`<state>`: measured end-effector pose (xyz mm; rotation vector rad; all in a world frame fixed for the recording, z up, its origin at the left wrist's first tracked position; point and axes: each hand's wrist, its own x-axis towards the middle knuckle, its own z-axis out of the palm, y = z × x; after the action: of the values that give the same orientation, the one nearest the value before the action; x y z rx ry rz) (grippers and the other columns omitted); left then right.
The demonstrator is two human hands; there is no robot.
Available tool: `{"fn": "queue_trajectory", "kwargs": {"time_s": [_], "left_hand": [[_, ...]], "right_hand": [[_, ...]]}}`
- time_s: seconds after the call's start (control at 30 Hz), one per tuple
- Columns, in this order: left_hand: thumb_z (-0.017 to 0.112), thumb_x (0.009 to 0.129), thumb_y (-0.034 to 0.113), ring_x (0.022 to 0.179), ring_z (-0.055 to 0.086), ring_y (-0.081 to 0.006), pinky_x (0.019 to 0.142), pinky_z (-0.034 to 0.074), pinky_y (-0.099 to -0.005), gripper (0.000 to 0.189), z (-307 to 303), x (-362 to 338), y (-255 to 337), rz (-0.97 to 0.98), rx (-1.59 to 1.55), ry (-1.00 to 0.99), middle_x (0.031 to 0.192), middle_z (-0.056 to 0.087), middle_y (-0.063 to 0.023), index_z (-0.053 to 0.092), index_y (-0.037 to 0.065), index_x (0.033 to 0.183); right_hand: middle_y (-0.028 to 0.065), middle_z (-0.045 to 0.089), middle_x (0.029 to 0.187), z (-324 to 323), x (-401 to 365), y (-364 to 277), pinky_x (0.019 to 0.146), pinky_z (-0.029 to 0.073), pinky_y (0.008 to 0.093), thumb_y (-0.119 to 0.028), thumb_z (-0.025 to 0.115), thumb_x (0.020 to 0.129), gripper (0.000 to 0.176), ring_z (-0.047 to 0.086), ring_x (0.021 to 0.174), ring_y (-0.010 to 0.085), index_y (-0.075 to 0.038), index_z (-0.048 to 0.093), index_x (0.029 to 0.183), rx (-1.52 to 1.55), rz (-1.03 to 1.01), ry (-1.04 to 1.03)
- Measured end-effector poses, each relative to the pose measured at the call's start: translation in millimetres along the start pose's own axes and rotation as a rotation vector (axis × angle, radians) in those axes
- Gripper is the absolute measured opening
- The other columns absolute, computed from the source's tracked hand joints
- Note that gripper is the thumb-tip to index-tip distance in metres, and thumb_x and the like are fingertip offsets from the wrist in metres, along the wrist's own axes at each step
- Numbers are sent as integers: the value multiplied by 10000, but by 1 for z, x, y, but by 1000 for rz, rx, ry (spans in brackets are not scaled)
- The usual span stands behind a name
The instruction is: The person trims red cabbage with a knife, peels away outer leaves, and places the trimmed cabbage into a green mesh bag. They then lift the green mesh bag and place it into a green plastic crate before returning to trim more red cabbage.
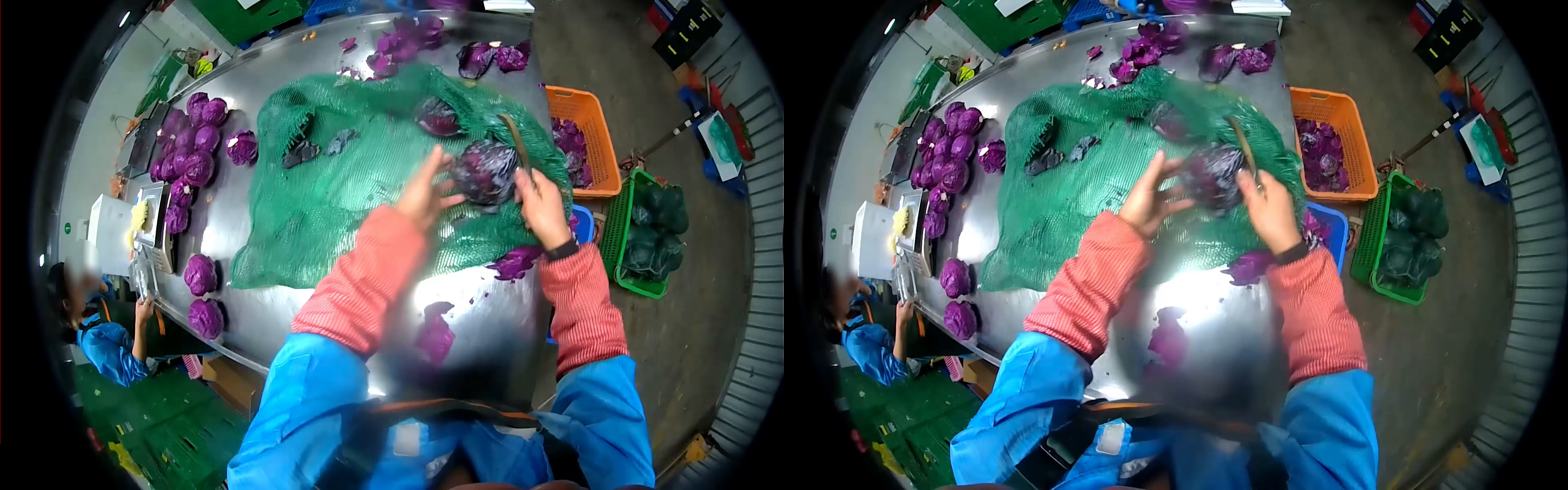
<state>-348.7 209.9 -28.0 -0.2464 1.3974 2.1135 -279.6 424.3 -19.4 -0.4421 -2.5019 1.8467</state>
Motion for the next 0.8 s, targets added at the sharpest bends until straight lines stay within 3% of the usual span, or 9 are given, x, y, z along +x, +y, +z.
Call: {"fn": "queue_trajectory", "kwargs": {"time_s": [0.13,0.17,0.37,0.4,0.5,0.6,0.63,0.73,0.8], "left_hand": [[585,949,381,1000,505,-189,800,536,-371,520,-41,-96,13,58,208,4,1267,481,-49,465,55,1336],[631,925,319,1040,527,-191,842,530,-359,552,-47,-122,9,67,235,10,1268,470,-60,443,30,1355],[848,685,237,1171,443,-269,1011,415,-376,887,-105,-222,-77,227,962,209,1197,384,-145,389,34,1417],[861,653,217,1134,433,-273,1013,400,-370,893,-100,-234,-86,315,985,286,1175,379,-153,397,55,1399],[868,635,199,1133,426,-272,1017,392,-374,890,-84,-249,-90,322,951,295,1165,379,-161,392,48,1371],[870,635,206,1152,441,-272,987,414,-382,820,-64,-249,-90,359,916,335,1213,394,-184,413,10,1288],[865,635,202,1118,473,-283,968,427,-383,802,-57,-249,-95,371,906,357,1172,434,-183,420,7,1273],[852,635,190,1017,570,-315,911,465,-384,748,-37,-248,-118,397,868,277,1049,552,-178,440,-4,1228],[838,622,173,1026,557,-346,896,473,-408,769,-37,-245,-130,596,1095,91,1085,528,-193,429,-3,1248]], "right_hand": [[-21,533,712,47,-93,-7,591,405,251,-257,593,950,326,460,668,55,2,598,1148,235,-53,-132],[-43,509,753,62,-111,7,482,322,183,-274,519,1003,412,382,544,7,2,513,1309,276,-138,-205],[-3,517,730,111,-191,45,437,342,210,-225,449,1028,252,426,488,49,-25,536,1155,374,203,-400],[7,538,745,114,-199,44,504,377,237,-191,506,997,201,479,561,74,-24,543,1101,222,-61,-281],[18,583,797,99,-220,34,578,412,245,-165,585,941,215,502,663,74,-24,554,1101,-100,-17,-284],[16,602,799,78,-229,39,586,425,256,-149,594,930,214,531,653,99,-23,562,1100,-39,75,-243],[-3,583,736,72,-228,42,524,406,245,-165,586,943,170,516,578,87,-35,578,1053,25,-89,-45],[16,563,765,34,-227,21,526,393,254,-163,548,960,160,492,578,75,-36,554,1057,188,72,196],[140,623,818,23,-236,-8,634,476,362,-146,536,937,202,623,684,239,-24,530,1098,-115,-84,137]]}}
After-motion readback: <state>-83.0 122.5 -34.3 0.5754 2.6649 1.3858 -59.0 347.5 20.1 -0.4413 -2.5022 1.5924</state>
